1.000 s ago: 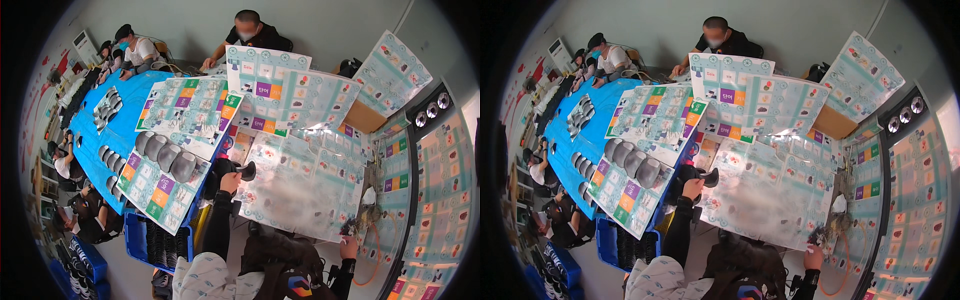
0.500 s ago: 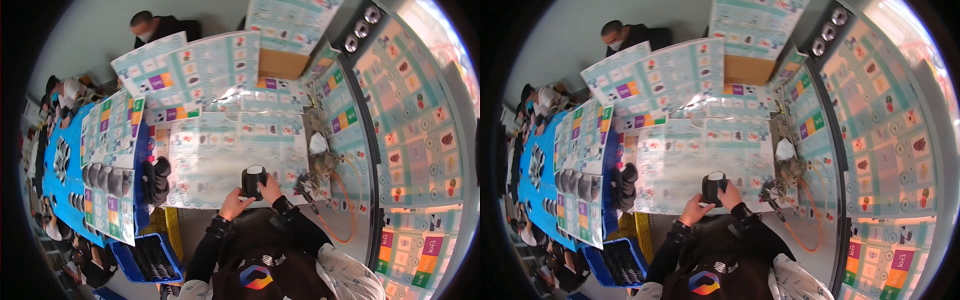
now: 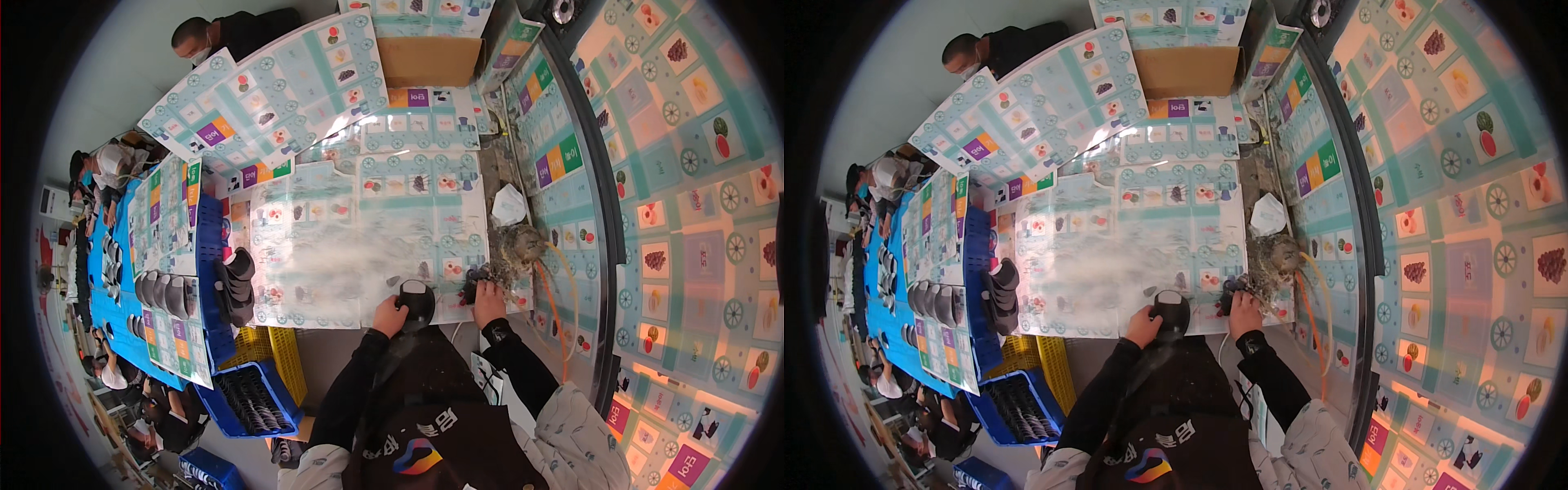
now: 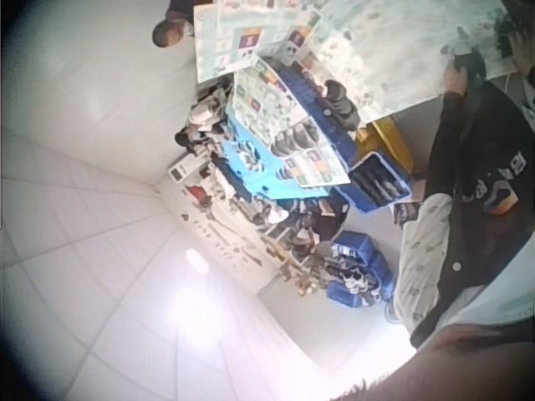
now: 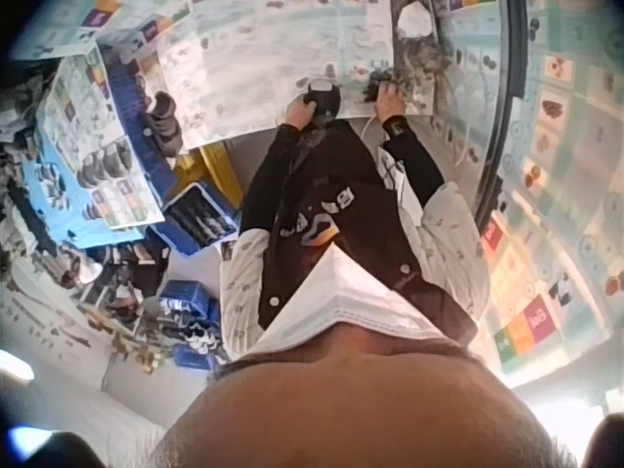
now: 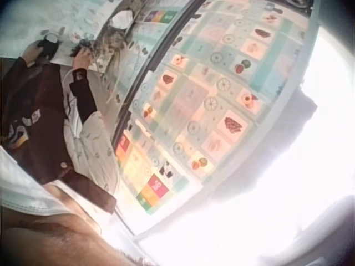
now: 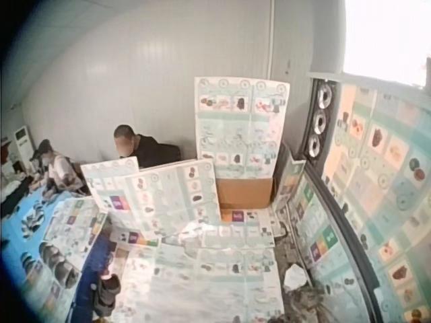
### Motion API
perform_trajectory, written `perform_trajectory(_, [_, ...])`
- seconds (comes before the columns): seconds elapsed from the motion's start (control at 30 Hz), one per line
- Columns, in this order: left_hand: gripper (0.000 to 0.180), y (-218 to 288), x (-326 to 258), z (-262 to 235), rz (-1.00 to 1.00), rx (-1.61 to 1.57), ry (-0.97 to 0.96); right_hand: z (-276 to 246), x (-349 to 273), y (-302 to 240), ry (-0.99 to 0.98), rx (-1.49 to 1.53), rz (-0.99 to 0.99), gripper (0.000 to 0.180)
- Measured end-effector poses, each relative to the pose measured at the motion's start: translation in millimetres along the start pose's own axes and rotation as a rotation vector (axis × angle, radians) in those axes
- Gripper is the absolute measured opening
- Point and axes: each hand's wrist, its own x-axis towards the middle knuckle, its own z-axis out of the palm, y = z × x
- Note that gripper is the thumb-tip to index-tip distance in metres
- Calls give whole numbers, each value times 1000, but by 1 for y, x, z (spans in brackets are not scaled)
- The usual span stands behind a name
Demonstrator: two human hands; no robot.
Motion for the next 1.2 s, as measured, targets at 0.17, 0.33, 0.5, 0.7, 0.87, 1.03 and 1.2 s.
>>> perform_trajectory(0.17, [38, 16, 35, 15, -8, -54, 106, 23, 7, 18, 32, -85, 21, 71])
perform_trajectory(0.33, [40, 16, 45, 18, 54, -7, 82, -16, -8, 15, 115, 67, -50, 59])
perform_trajectory(0.5, [44, 4, 41, 6, 42, -111, 44, -78, -18, -9, -49, 803, 25, 51])
perform_trajectory(0.7, [40, -8, 47, -3, -32, -250, -64, -101, 2, -59, -383, 1049, 64, 51])
perform_trajectory(0.87, [35, -19, 48, -11, -65, -293, -66, -97, 8, -66, -556, 1337, 206, 46])
perform_trajectory(1.03, [32, -18, 50, -13, -158, -426, -131, -96, -3, -61, -413, 1415, 242, 48])
perform_trajectory(1.2, [31, -4, 50, -14, -171, -445, -160, -106, -9, -67, -349, 1313, 285, 52])
